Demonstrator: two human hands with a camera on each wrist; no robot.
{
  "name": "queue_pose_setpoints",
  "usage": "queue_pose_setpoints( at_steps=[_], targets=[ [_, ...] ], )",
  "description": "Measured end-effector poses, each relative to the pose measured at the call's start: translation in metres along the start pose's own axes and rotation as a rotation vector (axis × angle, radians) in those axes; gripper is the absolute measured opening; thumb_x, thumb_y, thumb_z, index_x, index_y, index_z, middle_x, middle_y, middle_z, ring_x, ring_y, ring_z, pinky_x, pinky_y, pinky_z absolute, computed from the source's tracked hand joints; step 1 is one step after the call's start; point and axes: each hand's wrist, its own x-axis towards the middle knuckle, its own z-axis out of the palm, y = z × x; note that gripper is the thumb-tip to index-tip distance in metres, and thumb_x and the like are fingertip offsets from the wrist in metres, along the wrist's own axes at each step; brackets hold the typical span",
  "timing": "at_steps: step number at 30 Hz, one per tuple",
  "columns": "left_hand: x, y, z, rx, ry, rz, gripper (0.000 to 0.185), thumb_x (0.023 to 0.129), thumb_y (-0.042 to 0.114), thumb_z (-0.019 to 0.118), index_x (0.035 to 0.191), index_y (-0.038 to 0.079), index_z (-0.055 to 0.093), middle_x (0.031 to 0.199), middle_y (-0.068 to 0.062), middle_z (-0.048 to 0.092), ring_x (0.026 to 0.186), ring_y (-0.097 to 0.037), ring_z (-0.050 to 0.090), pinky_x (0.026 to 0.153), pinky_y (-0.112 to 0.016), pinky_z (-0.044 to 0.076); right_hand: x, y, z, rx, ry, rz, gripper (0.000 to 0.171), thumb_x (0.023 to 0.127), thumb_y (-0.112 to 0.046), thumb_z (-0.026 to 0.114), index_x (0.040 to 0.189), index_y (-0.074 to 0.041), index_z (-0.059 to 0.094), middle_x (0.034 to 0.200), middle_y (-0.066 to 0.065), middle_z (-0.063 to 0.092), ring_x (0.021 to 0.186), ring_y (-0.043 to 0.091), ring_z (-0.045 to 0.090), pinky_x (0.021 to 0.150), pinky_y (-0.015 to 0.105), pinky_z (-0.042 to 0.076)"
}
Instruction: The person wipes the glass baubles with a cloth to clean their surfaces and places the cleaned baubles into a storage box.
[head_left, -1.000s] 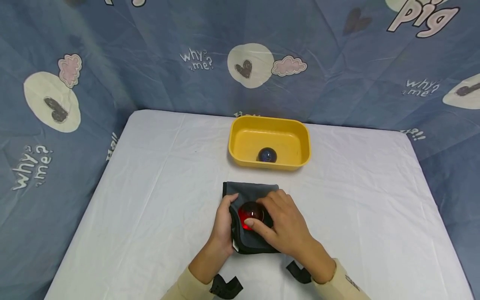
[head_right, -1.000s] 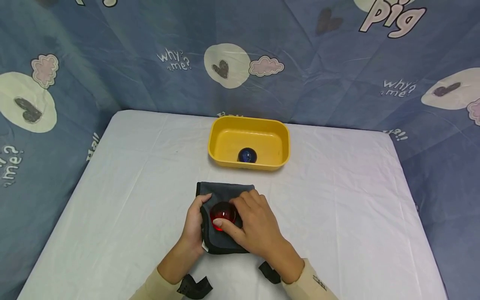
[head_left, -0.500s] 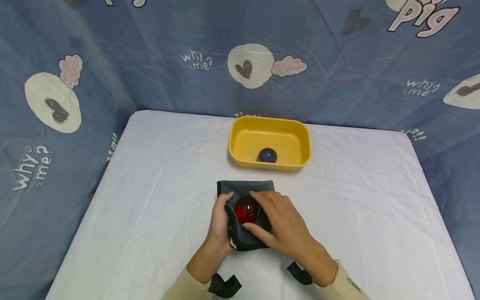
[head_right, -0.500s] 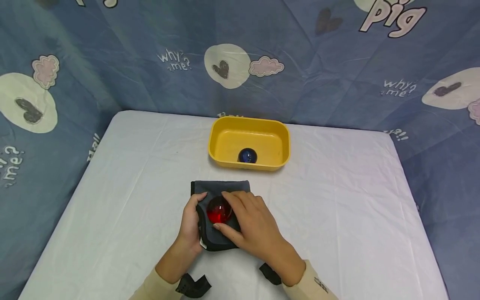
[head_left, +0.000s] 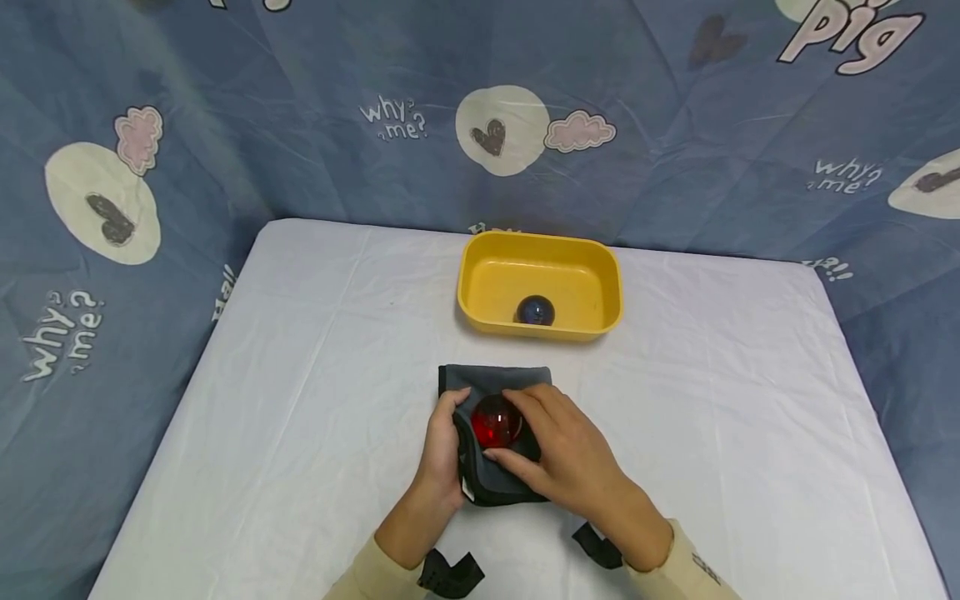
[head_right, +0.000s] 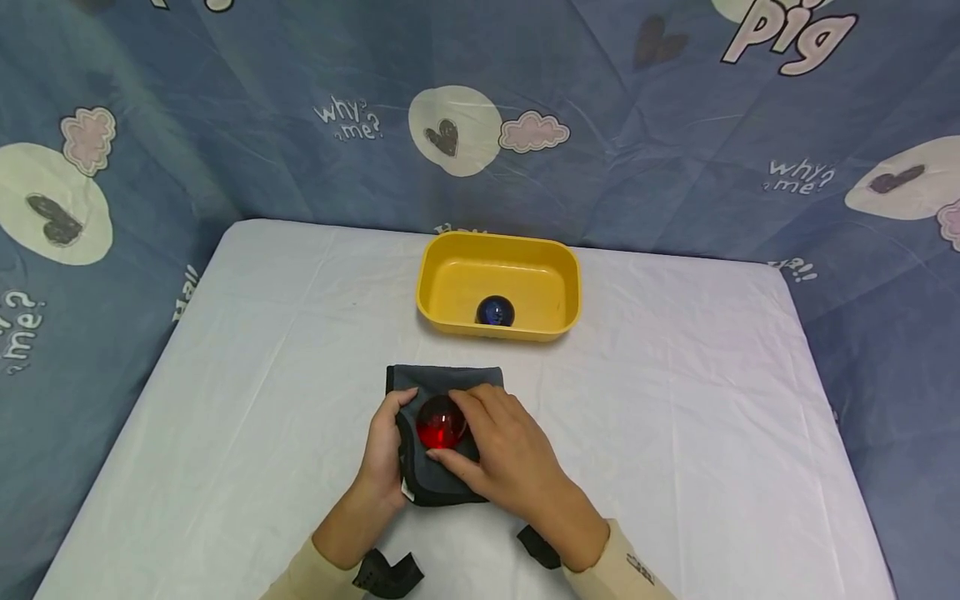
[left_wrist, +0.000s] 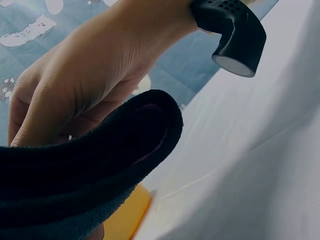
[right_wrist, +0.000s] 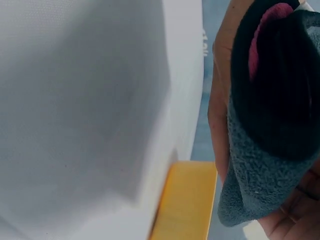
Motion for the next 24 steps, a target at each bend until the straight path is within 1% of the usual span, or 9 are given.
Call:
queue_pose_setpoints(
  at_steps=[3, 8, 11, 15, 18, 21, 24],
  targets=[
    [0.0008, 0.0001, 0.0006, 0.003, 0.01, -0.006, 0.057, 0.104, 0.043, 0.035, 0.15, 0.008, 0.038, 0.144, -0.007, 0.048, 0.13, -0.021, 0.049, 0.11, -0.036, 0.039, 0.0003, 0.0015, -0.0002, 0.029, 0.011, 0.01, 0.065, 0.09, -0.048, 0.081, 0.131, 0.0, 0.064, 0.119, 0.008, 0.063, 0.103, 0.018, 0.06, 0.086, 0.035, 0.054],
    [0.0023, 0.0005, 0.0024, 0.01, 0.029, -0.004, 0.057, 0.104, 0.043, 0.036, 0.149, 0.008, 0.04, 0.144, -0.008, 0.048, 0.128, -0.022, 0.05, 0.108, -0.035, 0.041, -0.0005, 0.003, 0.001, 0.085, 0.044, 0.019, 0.061, 0.091, -0.046, 0.081, 0.129, -0.001, 0.064, 0.117, 0.006, 0.064, 0.102, 0.017, 0.061, 0.085, 0.035, 0.055],
    [0.0015, 0.0002, 0.0039, 0.007, 0.035, -0.002, 0.057, 0.103, 0.043, 0.038, 0.148, 0.008, 0.041, 0.143, -0.007, 0.05, 0.127, -0.021, 0.051, 0.108, -0.035, 0.041, -0.0009, 0.0028, 0.0013, 0.096, 0.055, 0.024, 0.059, 0.091, -0.046, 0.08, 0.127, -0.002, 0.065, 0.115, 0.005, 0.065, 0.102, 0.018, 0.061, 0.085, 0.036, 0.054],
    [0.0001, -0.0005, 0.0054, 0.004, 0.02, -0.002, 0.057, 0.104, 0.043, 0.038, 0.149, 0.008, 0.04, 0.143, -0.006, 0.05, 0.126, -0.02, 0.051, 0.109, -0.036, 0.04, -0.0004, 0.0023, 0.0003, 0.071, 0.064, 0.045, 0.057, 0.094, -0.055, 0.074, 0.12, -0.005, 0.068, 0.108, 0.002, 0.066, 0.099, 0.019, 0.058, 0.082, 0.035, 0.052],
    [-0.0005, -0.0013, 0.0061, 0.011, 0.018, -0.011, 0.058, 0.104, 0.043, 0.036, 0.149, 0.008, 0.038, 0.142, -0.007, 0.049, 0.125, -0.021, 0.051, 0.107, -0.035, 0.041, -0.0003, 0.0024, 0.0002, 0.045, 0.065, 0.063, 0.057, 0.095, -0.06, 0.068, 0.114, -0.006, 0.069, 0.103, 0.001, 0.066, 0.096, 0.018, 0.055, 0.079, 0.034, 0.049],
    [-0.0011, -0.0026, 0.0061, 0.02, 0.018, -0.015, 0.06, 0.104, 0.045, 0.036, 0.151, 0.007, 0.036, 0.145, -0.008, 0.047, 0.126, -0.022, 0.05, 0.107, -0.036, 0.042, -0.0009, 0.0021, 0.0005, 0.021, 0.043, 0.087, 0.058, 0.096, -0.062, 0.065, 0.109, -0.006, 0.07, 0.099, 0.001, 0.064, 0.093, 0.017, 0.053, 0.077, 0.033, 0.048],
    [-0.0015, -0.0047, 0.0051, 0.015, 0.016, -0.021, 0.062, 0.104, 0.045, 0.035, 0.153, 0.007, 0.034, 0.148, -0.009, 0.045, 0.129, -0.022, 0.049, 0.109, -0.037, 0.041, -0.0017, 0.0007, -0.0001, 0.005, -0.001, 0.111, 0.058, 0.097, -0.062, 0.064, 0.108, -0.005, 0.071, 0.097, 0.0, 0.063, 0.091, 0.017, 0.052, 0.076, 0.032, 0.048]
  ],
)
